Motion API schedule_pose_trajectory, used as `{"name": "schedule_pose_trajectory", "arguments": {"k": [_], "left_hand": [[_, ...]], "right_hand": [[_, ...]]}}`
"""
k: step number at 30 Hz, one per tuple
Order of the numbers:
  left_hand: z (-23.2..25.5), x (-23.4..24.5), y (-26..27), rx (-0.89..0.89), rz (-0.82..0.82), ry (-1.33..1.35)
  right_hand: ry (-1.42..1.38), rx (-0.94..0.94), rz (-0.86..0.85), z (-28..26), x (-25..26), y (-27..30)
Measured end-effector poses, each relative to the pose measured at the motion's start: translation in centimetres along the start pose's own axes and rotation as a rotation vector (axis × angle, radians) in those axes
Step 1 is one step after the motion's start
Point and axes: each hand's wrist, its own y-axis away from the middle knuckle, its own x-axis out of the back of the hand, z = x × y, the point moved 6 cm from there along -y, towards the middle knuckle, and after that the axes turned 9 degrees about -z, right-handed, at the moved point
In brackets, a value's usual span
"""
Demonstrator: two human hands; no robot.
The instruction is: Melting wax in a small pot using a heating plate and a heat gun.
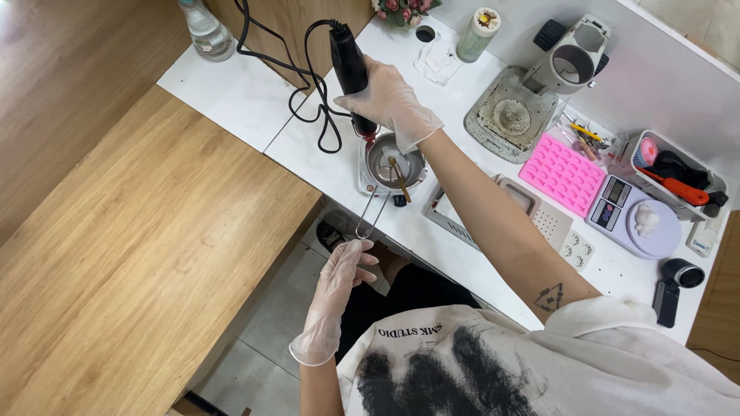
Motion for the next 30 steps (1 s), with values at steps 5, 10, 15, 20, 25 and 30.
{"name": "schedule_pose_trajectory", "arguments": {"k": [5,10,15,20,25,30], "left_hand": [[-0.3,0.3,-0.7,0.033,0.0,-0.001],[0.5,0.6,-0.5,0.001,-0.017,-0.015],[1.4,0.7,0.0,0.076,0.038,0.021],[1.3,1.1,0.2,0.062,0.041,0.011],[0.4,1.5,-0.5,0.062,0.041,0.012],[0.6,1.3,-0.5,0.049,0.041,0.015]], "right_hand": [[0.018,0.005,-0.031,-0.5,-0.2,-0.3],[0.032,0.056,-0.029,-0.8,-1.1,-1.2],[0.044,0.078,-0.098,-0.9,-2.4,-2.3],[0.063,0.071,-0.131,-1.6,-2.5,-2.0],[0.072,0.068,-0.126,-0.9,-2.6,-2.3],[0.047,0.118,-0.081,-0.4,-2.6,-2.7]]}}
